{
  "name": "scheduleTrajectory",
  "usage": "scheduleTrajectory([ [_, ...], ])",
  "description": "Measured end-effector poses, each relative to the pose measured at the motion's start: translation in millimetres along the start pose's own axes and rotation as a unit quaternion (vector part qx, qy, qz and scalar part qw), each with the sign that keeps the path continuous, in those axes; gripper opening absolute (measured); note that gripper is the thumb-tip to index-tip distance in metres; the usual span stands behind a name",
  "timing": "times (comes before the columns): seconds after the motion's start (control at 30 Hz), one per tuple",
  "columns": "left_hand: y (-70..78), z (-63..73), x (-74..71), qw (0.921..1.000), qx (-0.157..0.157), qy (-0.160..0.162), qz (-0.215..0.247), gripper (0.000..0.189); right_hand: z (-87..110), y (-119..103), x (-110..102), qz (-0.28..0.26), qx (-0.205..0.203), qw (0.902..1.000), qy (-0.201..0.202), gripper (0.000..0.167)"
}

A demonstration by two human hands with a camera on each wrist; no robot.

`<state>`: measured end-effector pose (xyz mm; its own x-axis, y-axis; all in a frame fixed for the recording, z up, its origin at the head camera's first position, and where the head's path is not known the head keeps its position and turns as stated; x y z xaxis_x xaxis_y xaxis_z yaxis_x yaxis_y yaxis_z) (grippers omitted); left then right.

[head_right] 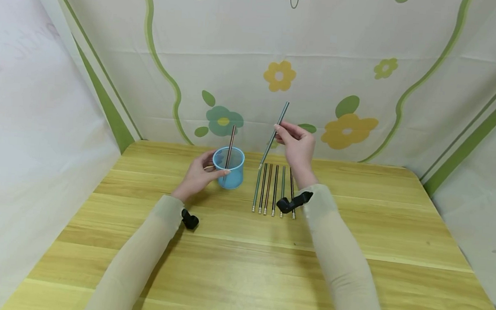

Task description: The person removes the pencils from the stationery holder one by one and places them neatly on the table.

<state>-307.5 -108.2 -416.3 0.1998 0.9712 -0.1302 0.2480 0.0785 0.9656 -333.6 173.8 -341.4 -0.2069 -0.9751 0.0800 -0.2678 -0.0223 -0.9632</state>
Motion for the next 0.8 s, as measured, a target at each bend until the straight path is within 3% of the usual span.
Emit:
scheduleTrajectory([
  [0.37, 2.5, 0.3, 0.0, 0.9999, 0.006, -0.005, 0.006, 0.070, -1.0, 5, -27, -0.003, -0.003, 0.9999, 0.009, 0.039],
  [0.6, -28.0, -11.2, -2.9, 1.0000, 0.007, 0.001, 0.003, 0.074, -1.5, 3, -43, 0.001, -0.014, 0.9998, 0.011, 0.039],
  [0.8, -34.6, -12.9, -5.4, 0.9999, 0.010, 0.010, -0.006, 0.073, -3.4, 2, -59, -0.007, -0.010, 0.9999, 0.010, 0.035],
])
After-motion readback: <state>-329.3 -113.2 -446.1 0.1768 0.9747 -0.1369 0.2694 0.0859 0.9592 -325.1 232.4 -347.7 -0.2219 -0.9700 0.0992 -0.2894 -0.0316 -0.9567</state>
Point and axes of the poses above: each hand's wrist, its own z-axis away from the middle knuckle, its own x-axis out of the palm, y = z × x, the point moved 4 cm from there along -z, towards the middle knuckle, and after that the axes turned 6 degrees about z, right-handed, at the moved point
